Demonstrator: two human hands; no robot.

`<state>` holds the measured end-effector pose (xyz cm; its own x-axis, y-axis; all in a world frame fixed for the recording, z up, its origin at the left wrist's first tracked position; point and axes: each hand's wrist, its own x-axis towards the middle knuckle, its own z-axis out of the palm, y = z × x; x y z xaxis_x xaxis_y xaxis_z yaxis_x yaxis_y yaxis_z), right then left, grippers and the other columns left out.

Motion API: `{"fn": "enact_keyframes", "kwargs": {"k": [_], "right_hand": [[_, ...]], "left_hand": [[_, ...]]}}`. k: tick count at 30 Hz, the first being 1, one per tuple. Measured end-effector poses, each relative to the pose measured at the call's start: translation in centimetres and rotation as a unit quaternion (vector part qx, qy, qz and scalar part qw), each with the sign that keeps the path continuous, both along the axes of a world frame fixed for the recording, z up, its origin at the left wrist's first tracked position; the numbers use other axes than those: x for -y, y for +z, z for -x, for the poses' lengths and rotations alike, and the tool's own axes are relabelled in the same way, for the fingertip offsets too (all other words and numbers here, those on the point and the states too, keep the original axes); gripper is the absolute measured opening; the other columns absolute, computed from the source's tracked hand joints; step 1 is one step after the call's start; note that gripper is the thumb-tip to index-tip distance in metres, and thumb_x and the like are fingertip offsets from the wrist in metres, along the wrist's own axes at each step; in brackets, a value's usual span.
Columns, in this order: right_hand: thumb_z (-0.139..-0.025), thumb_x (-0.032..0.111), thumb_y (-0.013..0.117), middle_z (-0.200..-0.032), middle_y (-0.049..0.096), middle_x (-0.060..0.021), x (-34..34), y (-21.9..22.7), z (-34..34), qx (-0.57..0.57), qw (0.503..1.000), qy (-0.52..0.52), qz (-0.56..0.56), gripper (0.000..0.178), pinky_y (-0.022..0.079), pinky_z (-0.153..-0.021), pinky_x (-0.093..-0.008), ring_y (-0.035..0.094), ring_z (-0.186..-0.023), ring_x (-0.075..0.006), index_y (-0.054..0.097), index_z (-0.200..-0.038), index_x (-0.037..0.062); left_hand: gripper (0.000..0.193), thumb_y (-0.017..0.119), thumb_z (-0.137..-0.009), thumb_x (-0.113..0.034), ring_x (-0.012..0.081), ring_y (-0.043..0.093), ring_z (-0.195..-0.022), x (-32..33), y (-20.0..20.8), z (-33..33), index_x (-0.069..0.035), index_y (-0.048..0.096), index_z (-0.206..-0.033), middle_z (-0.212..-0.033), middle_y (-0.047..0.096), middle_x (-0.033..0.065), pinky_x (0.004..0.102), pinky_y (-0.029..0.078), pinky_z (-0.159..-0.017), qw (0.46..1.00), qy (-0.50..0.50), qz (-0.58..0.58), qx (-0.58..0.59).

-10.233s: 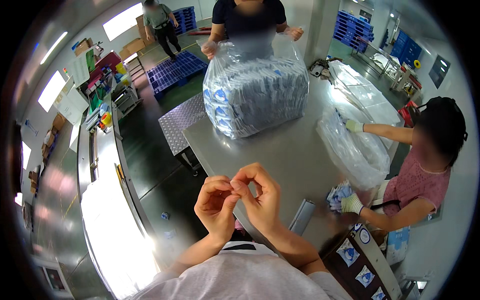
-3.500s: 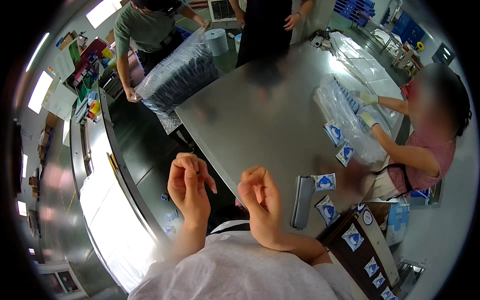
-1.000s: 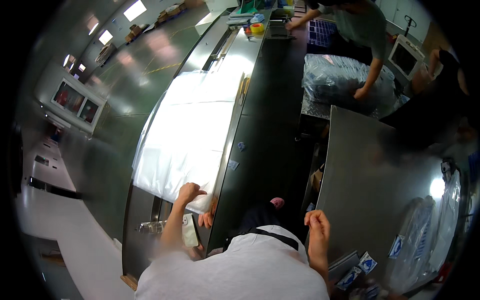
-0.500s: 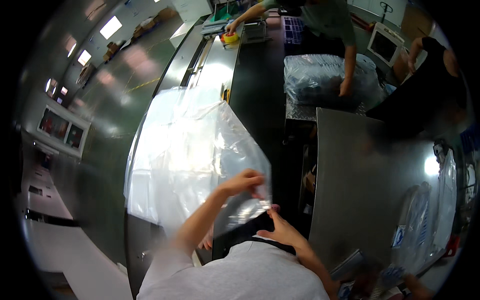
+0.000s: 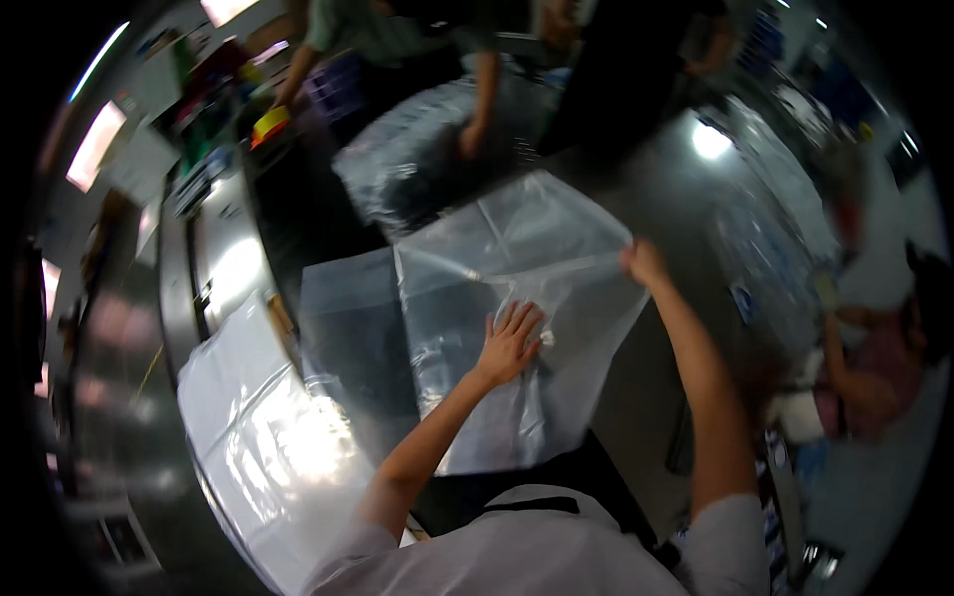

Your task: The person picks up several packaged pouches from a conveyor belt, stacks them, and places the stack into a large clear plastic bag. They then pick up a large clear plastic sheet, place it on the table, and fold it over a stack of items.

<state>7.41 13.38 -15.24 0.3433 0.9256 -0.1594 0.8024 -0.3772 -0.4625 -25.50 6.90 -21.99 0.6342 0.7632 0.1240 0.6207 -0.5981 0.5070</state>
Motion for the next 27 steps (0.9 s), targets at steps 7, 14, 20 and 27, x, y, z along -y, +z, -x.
{"fn": "enact_keyframes", "kwargs": {"k": [7,14,20,27], "right_hand": [[-0.081,0.023,0.061,-0.135,0.037,-0.0259,5.8,1.7,5.4,0.212,0.964,0.105,-0.122,0.062,0.03,-0.105,-0.0441,0.037,-0.125,-0.0382,0.037,-0.131,-0.0047],[-0.075,0.028,0.069,-0.137,0.032,-0.0253,24.5,-8.7,13.0,0.069,0.986,0.126,0.086,0.072,0.034,-0.099,-0.0477,0.035,-0.126,-0.0399,0.035,-0.13,-0.0041],[-0.078,0.04,0.065,-0.142,0.03,-0.0208,26.4,-13.3,13.6,0.107,0.983,0.15,0.012,0.073,0.036,-0.096,-0.0537,0.032,-0.129,-0.0373,0.037,-0.132,-0.0007],[-0.086,0.056,0.044,-0.152,0.016,-0.0068,23.3,-16.9,4.0,0.069,0.97,0.155,0.175,0.078,0.013,-0.108,-0.059,0.012,-0.14,-0.0243,0.021,-0.144,0.0099]], "left_hand": [[0.061,0.044,-0.091,-0.042,0.0308,-0.004,-0.141,-0.3,-8.3,-8.5,-0.026,0.02,-0.145,-0.154,0.002,0.0018,0.0629,0.006,-0.106,0.952,-0.157,0.161,-0.209],[0.067,0.053,-0.086,-0.04,0.0369,-0.004,-0.14,1.6,-10.2,-16.0,-0.023,0.024,-0.144,-0.153,-0.001,0.0107,0.0612,0.006,-0.107,0.956,-0.184,0.131,-0.19],[0.072,0.06,-0.082,-0.033,0.0377,0.011,-0.138,-3.7,-14.9,-20.7,-0.014,0.025,-0.142,-0.151,0.014,0.0146,0.0608,0.017,-0.105,0.957,-0.191,0.2,-0.084],[0.076,0.064,-0.078,-0.029,0.0406,0.01,-0.138,-0.6,-9.1,-15.5,-0.011,0.026,-0.141,-0.149,0.011,0.02,0.0673,0.018,-0.101,0.975,-0.146,0.003,-0.165]]}}
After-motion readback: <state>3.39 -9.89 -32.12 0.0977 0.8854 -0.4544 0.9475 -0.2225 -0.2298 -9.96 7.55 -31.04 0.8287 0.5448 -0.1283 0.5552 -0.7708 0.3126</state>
